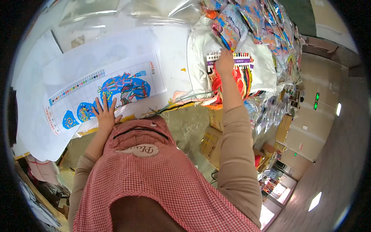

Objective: Assembling and packaging cross-stitch or embroidery kits by putting printed patterns and thread into plastic bags.

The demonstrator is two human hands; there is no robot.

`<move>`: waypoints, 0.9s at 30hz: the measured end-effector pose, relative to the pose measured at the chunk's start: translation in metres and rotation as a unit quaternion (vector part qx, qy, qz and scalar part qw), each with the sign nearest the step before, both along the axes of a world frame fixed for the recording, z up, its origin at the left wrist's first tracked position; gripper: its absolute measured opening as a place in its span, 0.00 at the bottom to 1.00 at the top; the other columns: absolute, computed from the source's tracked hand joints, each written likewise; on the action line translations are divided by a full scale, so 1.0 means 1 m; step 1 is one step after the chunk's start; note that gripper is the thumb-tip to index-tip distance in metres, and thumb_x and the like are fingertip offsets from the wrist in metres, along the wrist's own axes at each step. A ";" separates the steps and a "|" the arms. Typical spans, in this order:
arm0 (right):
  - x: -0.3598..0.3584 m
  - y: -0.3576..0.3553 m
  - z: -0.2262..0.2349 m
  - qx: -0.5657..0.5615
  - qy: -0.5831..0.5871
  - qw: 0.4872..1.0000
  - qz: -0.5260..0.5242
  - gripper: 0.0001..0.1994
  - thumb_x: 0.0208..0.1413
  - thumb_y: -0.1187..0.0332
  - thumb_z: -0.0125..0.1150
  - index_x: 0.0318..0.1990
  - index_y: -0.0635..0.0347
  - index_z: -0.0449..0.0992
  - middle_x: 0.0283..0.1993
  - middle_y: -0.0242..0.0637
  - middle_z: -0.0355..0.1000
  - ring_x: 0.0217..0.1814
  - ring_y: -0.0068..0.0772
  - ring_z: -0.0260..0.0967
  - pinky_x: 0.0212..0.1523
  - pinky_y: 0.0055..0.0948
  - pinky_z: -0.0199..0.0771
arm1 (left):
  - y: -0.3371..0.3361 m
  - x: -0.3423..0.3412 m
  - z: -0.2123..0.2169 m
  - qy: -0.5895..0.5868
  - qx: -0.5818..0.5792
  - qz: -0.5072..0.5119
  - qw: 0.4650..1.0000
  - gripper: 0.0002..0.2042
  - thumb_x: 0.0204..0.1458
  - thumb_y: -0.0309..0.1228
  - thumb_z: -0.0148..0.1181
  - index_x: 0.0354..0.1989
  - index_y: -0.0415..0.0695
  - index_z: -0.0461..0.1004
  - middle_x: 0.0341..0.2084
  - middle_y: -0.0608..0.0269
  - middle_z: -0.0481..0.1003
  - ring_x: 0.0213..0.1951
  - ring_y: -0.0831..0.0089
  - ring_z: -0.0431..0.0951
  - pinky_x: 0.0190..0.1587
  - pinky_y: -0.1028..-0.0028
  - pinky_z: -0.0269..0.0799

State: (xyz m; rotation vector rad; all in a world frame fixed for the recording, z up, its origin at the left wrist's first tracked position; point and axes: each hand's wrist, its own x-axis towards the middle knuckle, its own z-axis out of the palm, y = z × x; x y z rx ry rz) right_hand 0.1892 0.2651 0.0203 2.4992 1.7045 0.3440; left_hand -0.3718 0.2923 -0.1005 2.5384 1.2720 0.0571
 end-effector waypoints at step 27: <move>-0.235 -0.127 0.187 0.250 0.054 0.961 0.108 0.12 0.37 0.77 0.57 0.34 0.59 0.75 0.34 0.35 0.74 0.39 0.42 0.69 0.42 0.38 0.65 | 0.009 0.020 0.019 0.075 -0.012 -0.068 0.995 0.47 0.34 0.54 0.68 0.66 0.53 0.54 0.66 0.38 0.43 0.62 0.26 0.43 0.56 0.34 0.46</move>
